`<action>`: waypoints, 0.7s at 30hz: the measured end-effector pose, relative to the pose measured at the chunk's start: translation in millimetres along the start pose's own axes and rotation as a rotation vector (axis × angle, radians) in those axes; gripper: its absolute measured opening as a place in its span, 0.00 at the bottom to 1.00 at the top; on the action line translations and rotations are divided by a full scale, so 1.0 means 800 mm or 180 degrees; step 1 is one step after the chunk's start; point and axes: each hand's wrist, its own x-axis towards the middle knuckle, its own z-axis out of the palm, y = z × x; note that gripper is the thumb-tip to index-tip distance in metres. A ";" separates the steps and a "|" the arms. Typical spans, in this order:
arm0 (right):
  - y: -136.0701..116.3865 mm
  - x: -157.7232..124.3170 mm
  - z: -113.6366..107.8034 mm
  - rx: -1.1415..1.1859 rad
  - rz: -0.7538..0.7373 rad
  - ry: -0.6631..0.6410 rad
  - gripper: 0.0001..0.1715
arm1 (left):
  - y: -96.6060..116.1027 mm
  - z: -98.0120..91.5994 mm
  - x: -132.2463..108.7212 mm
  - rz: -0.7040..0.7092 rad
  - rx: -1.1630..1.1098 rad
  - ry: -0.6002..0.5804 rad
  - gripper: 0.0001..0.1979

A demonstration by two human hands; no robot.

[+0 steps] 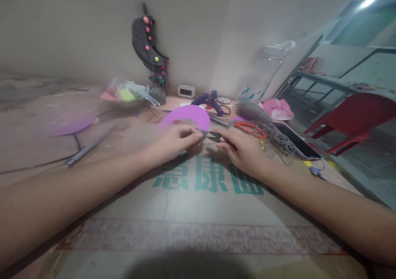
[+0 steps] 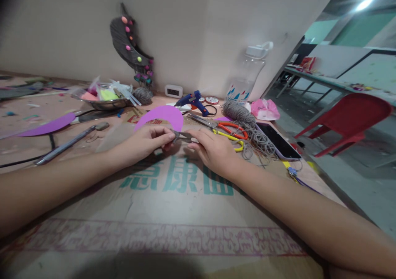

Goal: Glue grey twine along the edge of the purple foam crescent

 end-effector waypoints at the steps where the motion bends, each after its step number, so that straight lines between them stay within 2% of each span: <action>1: 0.000 0.000 0.000 -0.0013 0.0007 -0.0025 0.17 | 0.000 0.000 0.000 -0.0035 -0.0010 0.0014 0.15; 9: 0.002 -0.001 0.005 -0.0140 0.0003 -0.0293 0.17 | -0.005 0.001 0.001 -0.0038 -0.0276 -0.0051 0.16; 14: 0.002 -0.001 0.004 -0.0173 0.0015 -0.0251 0.17 | -0.005 0.001 0.000 -0.0144 -0.0294 0.0029 0.16; 21: 0.003 -0.001 0.005 -0.0212 -0.0013 -0.0274 0.17 | -0.004 -0.001 0.001 0.0075 -0.0251 -0.0089 0.16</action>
